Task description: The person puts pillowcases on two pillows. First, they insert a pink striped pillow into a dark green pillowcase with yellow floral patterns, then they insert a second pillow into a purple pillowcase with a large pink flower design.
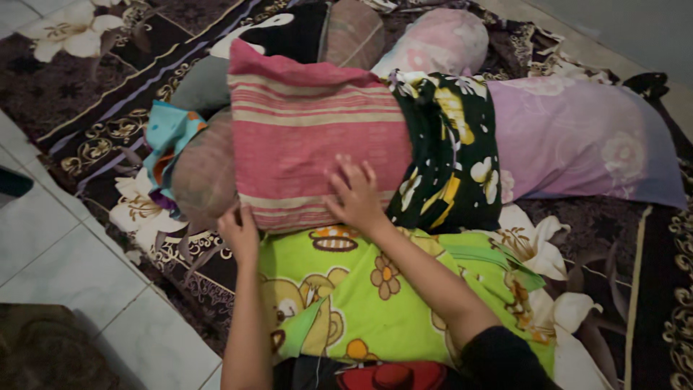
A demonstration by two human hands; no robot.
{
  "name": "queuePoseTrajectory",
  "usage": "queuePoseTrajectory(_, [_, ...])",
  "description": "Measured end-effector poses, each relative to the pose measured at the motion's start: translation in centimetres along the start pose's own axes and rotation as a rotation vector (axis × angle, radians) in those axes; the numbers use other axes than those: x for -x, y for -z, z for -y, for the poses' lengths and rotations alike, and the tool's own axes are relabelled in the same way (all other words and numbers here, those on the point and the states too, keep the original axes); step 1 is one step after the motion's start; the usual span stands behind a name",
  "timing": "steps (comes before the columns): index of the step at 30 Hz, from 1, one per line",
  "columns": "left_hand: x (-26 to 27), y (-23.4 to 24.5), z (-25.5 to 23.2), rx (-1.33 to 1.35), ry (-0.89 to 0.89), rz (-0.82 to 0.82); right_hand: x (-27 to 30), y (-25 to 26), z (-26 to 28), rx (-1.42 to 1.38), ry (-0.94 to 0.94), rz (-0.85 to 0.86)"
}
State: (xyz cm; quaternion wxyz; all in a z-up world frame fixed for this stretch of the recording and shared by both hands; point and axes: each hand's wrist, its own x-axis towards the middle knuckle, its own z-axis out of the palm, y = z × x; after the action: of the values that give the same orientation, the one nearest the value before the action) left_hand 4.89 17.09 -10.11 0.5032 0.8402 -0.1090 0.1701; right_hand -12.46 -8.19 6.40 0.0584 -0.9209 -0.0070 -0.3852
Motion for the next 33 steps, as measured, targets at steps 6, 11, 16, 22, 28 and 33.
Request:
queuePoseTrajectory(6, [-0.3,-1.4,2.7,0.068,-0.114,0.111,-2.3,-2.6,-3.5,0.087,-0.104,0.079])
queuePoseTrajectory(11, [0.1,-1.2,0.0,0.395,0.039,0.314,-3.7,-3.4,-6.2,0.017,-0.162,0.109])
queuePoseTrajectory(16, [-0.2,1.0,-5.6,0.635,0.168,0.45,-5.3,-3.9,-7.5,-0.019,-0.201,0.114])
queuePoseTrajectory(22, [0.6,2.1,-9.4,0.691,0.281,0.206,-5.0,-3.7,-7.1,-0.036,-0.192,0.12])
queuePoseTrajectory(28, [1.5,2.1,-5.3,0.187,-0.25,0.154,-4.1,-3.3,-6.4,-0.017,-0.175,0.114])
queuePoseTrajectory(33, [1.7,2.1,-3.5,0.444,-0.013,0.321,-3.8,-3.2,-5.9,-0.006,-0.171,0.117])
